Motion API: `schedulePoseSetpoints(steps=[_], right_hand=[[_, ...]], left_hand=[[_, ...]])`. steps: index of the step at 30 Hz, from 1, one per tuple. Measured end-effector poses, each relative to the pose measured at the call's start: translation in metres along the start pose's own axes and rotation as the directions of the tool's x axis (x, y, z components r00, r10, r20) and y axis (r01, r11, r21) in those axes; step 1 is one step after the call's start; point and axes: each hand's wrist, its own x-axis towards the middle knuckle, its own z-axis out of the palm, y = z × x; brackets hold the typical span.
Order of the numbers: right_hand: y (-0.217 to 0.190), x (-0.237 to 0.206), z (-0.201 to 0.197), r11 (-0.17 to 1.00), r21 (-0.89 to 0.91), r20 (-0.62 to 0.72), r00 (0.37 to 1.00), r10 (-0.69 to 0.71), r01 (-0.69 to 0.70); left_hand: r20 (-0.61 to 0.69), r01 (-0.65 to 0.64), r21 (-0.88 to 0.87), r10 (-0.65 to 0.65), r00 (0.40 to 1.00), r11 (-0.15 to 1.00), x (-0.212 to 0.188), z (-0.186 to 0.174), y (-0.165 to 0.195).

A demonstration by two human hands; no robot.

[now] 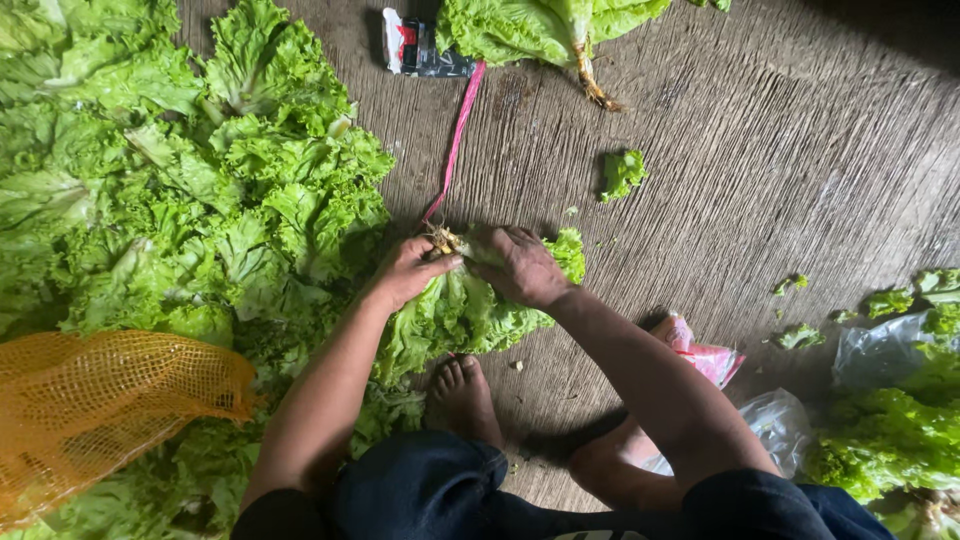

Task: The person sits on the floor of a garage-like space surrounded by loose lettuce heads. They pull the root ends off each lettuce head by hand, drop the trimmed heads onto a plastic sheet, and arrange the trimmed lettuce into a large pile, discarding root debris aside.

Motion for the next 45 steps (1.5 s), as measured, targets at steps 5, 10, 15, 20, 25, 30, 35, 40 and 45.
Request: schedulePoseSetpoints(steps=[5, 10, 15, 20, 25, 30, 35, 40, 45], right_hand=[[-0.001, 0.003, 0.004, 0.998, -0.038, -0.024, 0.998, -0.053, 0.052], [-0.003, 0.004, 0.005, 0.997, -0.082, -0.009, 1.000, -0.001, 0.000], [-0.005, -0.002, 0.010, 0.997, -0.077, -0.094, 0.995, -0.028, 0.021], [-0.010, -0.007, 0.006, 1.000, -0.018, -0.144, 0.989, -0.011, 0.008], [-0.022, -0.013, -0.007, 0.994, -0.092, -0.144, 0.987, -0.076, 0.063], [-0.005, -0.023, -0.068, 0.987, -0.102, -0.228, 0.963, -0.145, 0.124], [0.037, -0.095, -0.198, 0.951, -0.110, -0.422, 0.880, 0.219, -0.289], [0.070, -0.248, -0.259, 0.630, -0.387, -0.314, 0.738, 0.597, -0.674], [0.084, -0.381, -0.217, 0.461, -0.500, -0.126, 0.589, 0.799, -0.733]], left_hand=[[-0.058, 0.039, 0.061, -0.035, 0.998, 0.997, -0.003, 0.005, -0.005], [-0.078, -0.125, -0.197, 0.112, 0.991, 0.972, -0.001, 0.014, -0.009], [-0.118, 0.018, -0.176, -0.039, 0.992, 0.984, -0.001, 0.022, -0.009], [-0.153, -0.116, -0.269, 0.076, 0.985, 0.956, -0.006, 0.029, -0.004], [-0.129, -0.015, -0.209, -0.012, 0.992, 0.978, -0.010, 0.035, -0.007], [-0.255, -0.122, -0.317, 0.039, 0.966, 0.941, -0.020, 0.007, -0.011], [-0.549, -0.251, -0.547, -0.116, 0.828, 0.799, -0.035, -0.073, 0.008], [-0.641, -0.254, -0.641, -0.323, 0.697, 0.724, -0.046, -0.108, 0.021], [-0.845, -0.611, -0.244, 0.143, 0.515, 0.753, -0.064, -0.116, 0.035]])
